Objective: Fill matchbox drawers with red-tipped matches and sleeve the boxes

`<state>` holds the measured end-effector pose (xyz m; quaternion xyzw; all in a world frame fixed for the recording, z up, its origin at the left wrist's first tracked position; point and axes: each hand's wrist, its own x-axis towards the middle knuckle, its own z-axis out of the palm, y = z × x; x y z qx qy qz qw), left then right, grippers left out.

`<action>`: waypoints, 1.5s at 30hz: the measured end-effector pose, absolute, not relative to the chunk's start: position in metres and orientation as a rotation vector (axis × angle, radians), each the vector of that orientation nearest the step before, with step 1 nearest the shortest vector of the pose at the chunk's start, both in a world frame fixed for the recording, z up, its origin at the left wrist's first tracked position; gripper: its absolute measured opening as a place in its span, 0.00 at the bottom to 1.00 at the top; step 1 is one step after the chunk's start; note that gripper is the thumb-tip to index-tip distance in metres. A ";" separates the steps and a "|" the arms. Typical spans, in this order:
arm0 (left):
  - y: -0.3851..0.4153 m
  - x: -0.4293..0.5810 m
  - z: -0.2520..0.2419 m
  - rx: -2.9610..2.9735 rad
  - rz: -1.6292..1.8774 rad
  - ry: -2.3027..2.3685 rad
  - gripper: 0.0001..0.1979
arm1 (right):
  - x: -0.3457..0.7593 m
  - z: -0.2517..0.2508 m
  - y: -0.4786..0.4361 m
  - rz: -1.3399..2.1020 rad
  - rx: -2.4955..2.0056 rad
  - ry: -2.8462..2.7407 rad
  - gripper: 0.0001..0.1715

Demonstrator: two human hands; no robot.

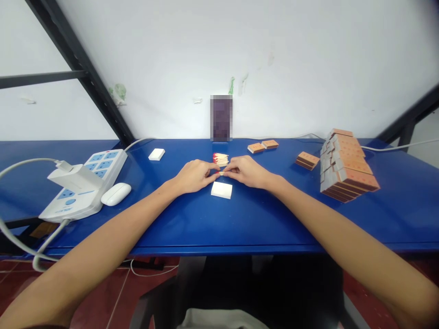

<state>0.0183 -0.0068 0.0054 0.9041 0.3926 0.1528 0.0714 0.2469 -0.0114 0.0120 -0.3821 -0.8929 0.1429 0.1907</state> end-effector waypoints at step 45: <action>-0.006 0.023 0.005 2.889 0.141 1.148 0.14 | 0.238 0.015 -0.015 0.261 -1.302 -2.636 0.05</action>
